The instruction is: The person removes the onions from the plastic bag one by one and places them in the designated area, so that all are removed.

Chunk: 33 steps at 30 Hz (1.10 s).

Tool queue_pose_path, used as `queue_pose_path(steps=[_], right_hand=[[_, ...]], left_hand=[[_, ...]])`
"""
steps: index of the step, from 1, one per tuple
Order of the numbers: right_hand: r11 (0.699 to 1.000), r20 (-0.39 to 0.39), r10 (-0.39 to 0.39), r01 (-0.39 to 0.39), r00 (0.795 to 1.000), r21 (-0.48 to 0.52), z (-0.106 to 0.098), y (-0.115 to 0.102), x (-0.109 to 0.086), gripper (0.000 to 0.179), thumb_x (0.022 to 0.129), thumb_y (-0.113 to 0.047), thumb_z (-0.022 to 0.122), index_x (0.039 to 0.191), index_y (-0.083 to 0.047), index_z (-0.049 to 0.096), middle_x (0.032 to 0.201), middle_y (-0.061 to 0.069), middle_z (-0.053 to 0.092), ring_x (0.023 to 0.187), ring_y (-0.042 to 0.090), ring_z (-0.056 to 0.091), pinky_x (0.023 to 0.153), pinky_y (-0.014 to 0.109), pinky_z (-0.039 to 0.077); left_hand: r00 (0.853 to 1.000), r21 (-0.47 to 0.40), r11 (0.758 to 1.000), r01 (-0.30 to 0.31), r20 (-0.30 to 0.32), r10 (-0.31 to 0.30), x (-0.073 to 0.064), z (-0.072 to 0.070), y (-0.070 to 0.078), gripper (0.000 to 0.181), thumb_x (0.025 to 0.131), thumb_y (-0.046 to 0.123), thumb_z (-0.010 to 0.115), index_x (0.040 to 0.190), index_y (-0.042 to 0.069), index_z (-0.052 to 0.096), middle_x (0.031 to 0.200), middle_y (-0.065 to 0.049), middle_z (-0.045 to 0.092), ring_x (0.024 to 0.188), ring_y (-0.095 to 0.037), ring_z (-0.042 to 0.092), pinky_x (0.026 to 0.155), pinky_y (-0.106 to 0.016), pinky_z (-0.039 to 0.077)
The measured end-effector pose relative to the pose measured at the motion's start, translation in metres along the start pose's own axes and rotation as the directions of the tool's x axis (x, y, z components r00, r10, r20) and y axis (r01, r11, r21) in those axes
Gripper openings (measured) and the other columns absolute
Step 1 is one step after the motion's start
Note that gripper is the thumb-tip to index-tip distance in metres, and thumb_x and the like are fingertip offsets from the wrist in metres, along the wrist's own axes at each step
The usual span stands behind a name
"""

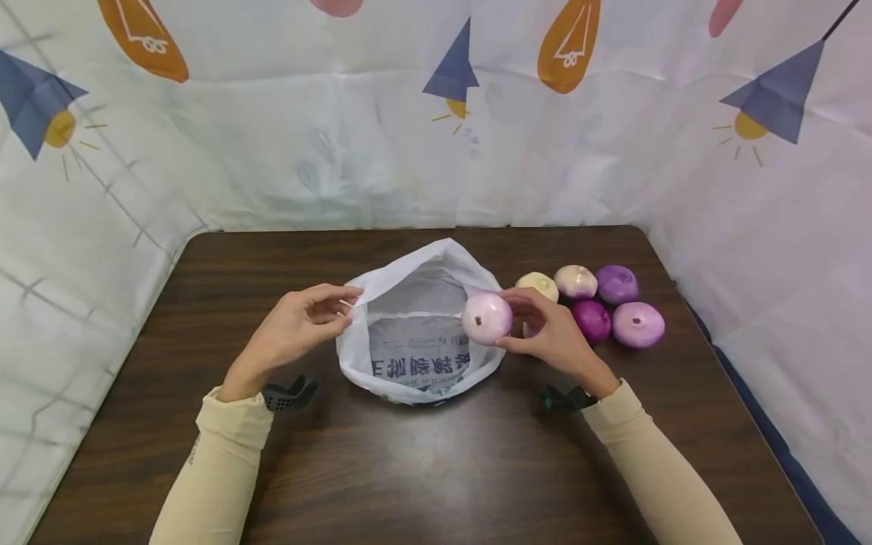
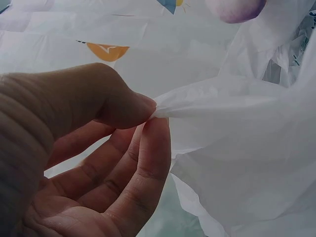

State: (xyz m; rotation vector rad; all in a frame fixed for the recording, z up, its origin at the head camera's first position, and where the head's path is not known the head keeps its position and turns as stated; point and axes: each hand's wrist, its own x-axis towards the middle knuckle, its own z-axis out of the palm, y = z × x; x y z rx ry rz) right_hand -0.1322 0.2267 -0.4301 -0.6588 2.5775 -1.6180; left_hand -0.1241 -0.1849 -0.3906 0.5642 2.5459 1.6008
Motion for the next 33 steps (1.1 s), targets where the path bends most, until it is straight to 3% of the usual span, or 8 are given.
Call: queue_pose_path(steps=[6, 12, 21, 33], right_hand=[[1.000, -0.022, 0.019, -0.018, 1.000, 0.014, -0.012, 0.007, -0.017, 0.071, 0.077, 0.000, 0.089, 0.140, -0.009, 0.057, 0.130, -0.014, 0.066, 0.115, -0.004, 0.067, 0.098, 0.015, 0.055], [0.998, -0.022, -0.006, 0.007, 1.000, 0.066, -0.021, 0.017, -0.035, 0.071, 0.075, 0.012, 0.084, 0.139, 0.002, 0.054, 0.132, -0.015, 0.062, 0.117, -0.003, 0.065, 0.099, 0.012, 0.053], [0.999, -0.033, 0.032, -0.033, 0.999, -0.019, -0.029, 0.029, -0.058, 0.070, 0.077, 0.005, 0.087, 0.139, -0.004, 0.056, 0.130, -0.018, 0.063, 0.116, -0.006, 0.064, 0.101, 0.008, 0.050], [0.997, 0.011, 0.042, -0.041, 0.999, -0.067, -0.025, 0.041, -0.071, 0.066, 0.076, -0.002, 0.090, 0.135, -0.011, 0.062, 0.129, -0.014, 0.065, 0.111, -0.004, 0.065, 0.098, 0.008, 0.051]], left_hand=[[1.000, 0.019, 1.000, 0.000, 0.000, 0.000, 0.000, -0.002, -0.001, 0.040, 0.093, -0.001, 0.069, 0.132, 0.004, 0.069, 0.134, -0.015, 0.069, 0.107, -0.027, 0.071, 0.085, -0.011, 0.056], [1.000, 0.025, 1.000, -0.003, 0.004, 0.003, 0.000, -0.001, -0.001, 0.039, 0.093, -0.001, 0.069, 0.132, 0.004, 0.069, 0.134, -0.015, 0.069, 0.108, -0.027, 0.071, 0.085, -0.011, 0.056], [1.000, 0.027, 1.000, 0.008, 0.002, -0.008, 0.001, -0.002, -0.001, 0.039, 0.093, 0.000, 0.069, 0.132, 0.004, 0.069, 0.135, -0.015, 0.069, 0.108, -0.026, 0.071, 0.086, -0.011, 0.056], [0.999, 0.046, 0.998, 0.035, 0.000, -0.035, 0.000, -0.001, -0.001, 0.039, 0.094, 0.002, 0.069, 0.133, 0.007, 0.069, 0.133, -0.014, 0.069, 0.107, -0.025, 0.071, 0.083, -0.011, 0.055]])
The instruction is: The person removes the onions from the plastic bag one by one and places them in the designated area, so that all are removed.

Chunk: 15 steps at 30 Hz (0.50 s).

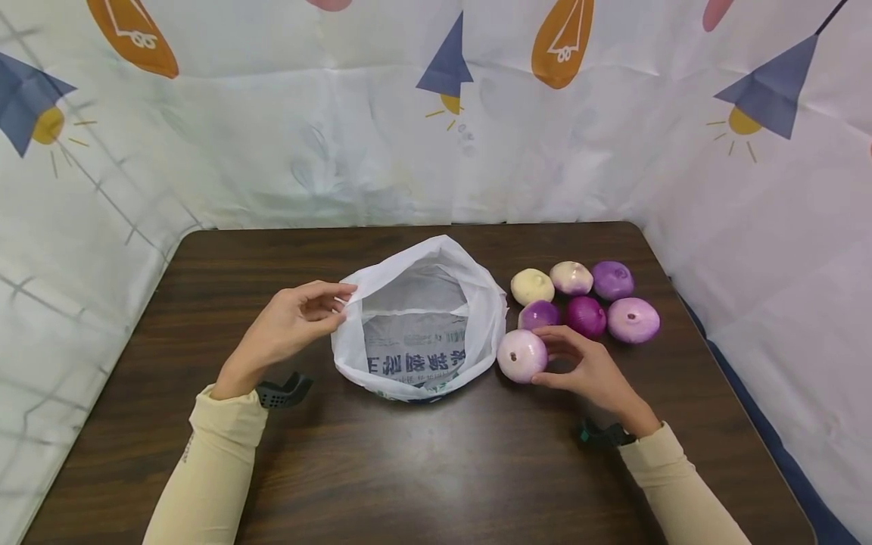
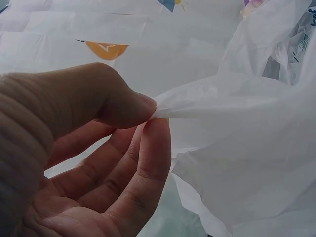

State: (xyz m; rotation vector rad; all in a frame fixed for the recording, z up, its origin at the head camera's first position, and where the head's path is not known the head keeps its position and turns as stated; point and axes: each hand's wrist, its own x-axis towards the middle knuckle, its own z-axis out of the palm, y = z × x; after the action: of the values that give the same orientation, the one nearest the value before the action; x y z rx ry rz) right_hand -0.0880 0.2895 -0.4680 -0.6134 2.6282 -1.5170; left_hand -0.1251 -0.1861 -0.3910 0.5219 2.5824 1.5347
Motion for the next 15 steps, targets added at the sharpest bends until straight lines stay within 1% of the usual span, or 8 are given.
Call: queue_pose_path(steps=[5, 7, 12, 15], right_hand=[[1.000, 0.043, 0.013, -0.012, 0.999, -0.021, 0.0038, 0.0055, -0.0017, 0.066, 0.078, -0.007, 0.090, 0.137, -0.011, 0.061, 0.130, -0.013, 0.065, 0.110, -0.004, 0.066, 0.097, 0.010, 0.053], [0.999, 0.046, 0.026, -0.024, 0.999, -0.031, 0.0047, 0.0065, -0.0026, 0.065, 0.078, -0.008, 0.090, 0.137, -0.012, 0.062, 0.129, -0.011, 0.065, 0.108, -0.004, 0.067, 0.096, 0.011, 0.054], [0.996, 0.054, 0.070, -0.067, 0.996, -0.061, 0.0039, 0.0056, -0.0048, 0.064, 0.078, -0.013, 0.090, 0.136, -0.016, 0.063, 0.127, -0.005, 0.068, 0.105, -0.003, 0.069, 0.094, 0.012, 0.055], [0.994, 0.068, 0.083, -0.077, 0.994, -0.084, 0.0019, 0.0045, -0.0059, 0.064, 0.079, -0.016, 0.090, 0.136, -0.018, 0.063, 0.128, 0.000, 0.069, 0.106, -0.003, 0.069, 0.094, 0.012, 0.055]], left_hand=[[1.000, 0.001, 1.000, 0.002, -0.006, -0.002, -0.0009, -0.0003, -0.0005, 0.039, 0.094, 0.002, 0.070, 0.133, 0.008, 0.069, 0.132, -0.013, 0.069, 0.105, -0.023, 0.071, 0.081, -0.011, 0.055], [1.000, 0.002, 1.000, 0.001, -0.006, -0.001, -0.0014, -0.0001, -0.0007, 0.039, 0.094, 0.003, 0.070, 0.133, 0.008, 0.069, 0.132, -0.013, 0.070, 0.105, -0.022, 0.071, 0.081, -0.012, 0.055], [1.000, 0.013, 1.000, 0.004, -0.001, -0.004, -0.0034, -0.0002, -0.0010, 0.039, 0.094, 0.005, 0.070, 0.133, 0.008, 0.069, 0.130, -0.014, 0.070, 0.105, -0.023, 0.071, 0.080, -0.012, 0.055], [1.000, 0.012, 1.000, 0.006, 0.000, -0.006, -0.0041, -0.0003, -0.0019, 0.039, 0.094, 0.006, 0.071, 0.133, 0.008, 0.069, 0.131, -0.014, 0.070, 0.106, -0.025, 0.072, 0.081, -0.013, 0.055]])
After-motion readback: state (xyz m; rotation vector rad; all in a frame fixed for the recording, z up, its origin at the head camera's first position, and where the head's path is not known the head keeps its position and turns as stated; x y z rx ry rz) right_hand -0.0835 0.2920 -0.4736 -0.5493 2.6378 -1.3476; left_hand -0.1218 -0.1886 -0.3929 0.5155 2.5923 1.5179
